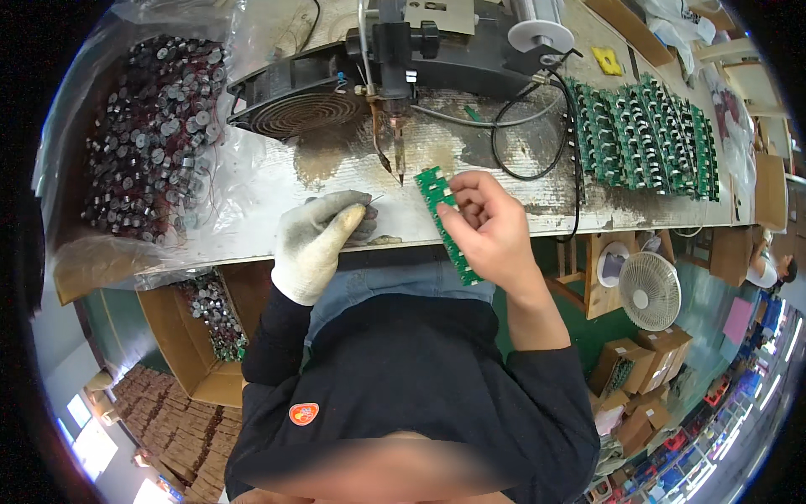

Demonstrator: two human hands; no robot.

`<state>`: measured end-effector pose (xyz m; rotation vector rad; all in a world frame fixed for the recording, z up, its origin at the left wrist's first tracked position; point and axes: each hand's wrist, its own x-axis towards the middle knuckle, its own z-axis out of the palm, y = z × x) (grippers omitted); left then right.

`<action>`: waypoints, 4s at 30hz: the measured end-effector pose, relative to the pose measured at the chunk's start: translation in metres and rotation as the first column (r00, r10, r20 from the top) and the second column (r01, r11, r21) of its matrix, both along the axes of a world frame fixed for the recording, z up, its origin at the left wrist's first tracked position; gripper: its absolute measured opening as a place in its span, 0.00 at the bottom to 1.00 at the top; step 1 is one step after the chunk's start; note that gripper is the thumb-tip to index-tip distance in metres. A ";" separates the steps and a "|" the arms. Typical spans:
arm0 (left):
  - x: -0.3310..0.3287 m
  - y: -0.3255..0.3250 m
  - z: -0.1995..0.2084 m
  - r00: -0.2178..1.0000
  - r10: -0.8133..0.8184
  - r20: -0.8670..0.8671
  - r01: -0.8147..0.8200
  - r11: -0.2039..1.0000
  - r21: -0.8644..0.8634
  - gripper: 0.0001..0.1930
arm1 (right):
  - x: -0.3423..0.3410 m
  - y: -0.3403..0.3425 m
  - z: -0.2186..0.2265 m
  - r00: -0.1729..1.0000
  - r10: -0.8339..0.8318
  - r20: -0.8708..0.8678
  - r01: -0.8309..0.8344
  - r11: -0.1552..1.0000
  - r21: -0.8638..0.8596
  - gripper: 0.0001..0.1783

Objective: The person solders electronic components onto a PCB at a workstation using a soldering iron and solder wire.

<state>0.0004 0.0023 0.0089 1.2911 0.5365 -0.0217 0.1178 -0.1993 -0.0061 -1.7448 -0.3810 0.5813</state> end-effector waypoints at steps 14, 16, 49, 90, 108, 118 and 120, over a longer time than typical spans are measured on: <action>0.015 -0.017 -0.007 0.994 -0.101 0.046 0.091 0.978 0.186 0.13 | -0.018 0.007 0.008 0.959 0.140 -0.248 -0.086 0.973 0.215 0.22; 0.017 -0.018 -0.002 0.996 -0.094 0.002 0.093 0.986 0.139 0.13 | -0.018 0.008 0.008 0.950 0.145 -0.275 -0.074 0.964 0.254 0.24; 0.038 -0.023 0.012 0.998 0.053 0.034 -0.059 0.978 0.202 0.08 | -0.017 0.017 0.005 0.989 0.080 -0.121 -0.042 0.956 0.289 0.25; 0.029 -0.027 -0.004 0.987 0.158 -0.041 -0.156 0.986 0.049 0.10 | -0.022 0.012 -0.003 0.987 0.103 -0.127 -0.074 0.973 0.219 0.25; -0.021 0.085 -0.009 0.852 0.404 0.332 -0.467 0.304 0.830 0.08 | -0.009 0.016 -0.002 0.993 0.062 -0.098 -0.039 0.974 0.224 0.42; -0.002 0.159 0.003 0.836 0.478 -0.271 0.220 0.161 0.962 0.16 | -0.009 0.016 -0.008 0.996 0.070 -0.046 -0.057 0.967 0.247 0.41; 0.000 0.160 -0.005 0.854 0.469 -0.225 0.189 0.124 0.974 0.16 | -0.010 0.015 -0.009 0.997 0.069 -0.037 -0.058 0.966 0.251 0.41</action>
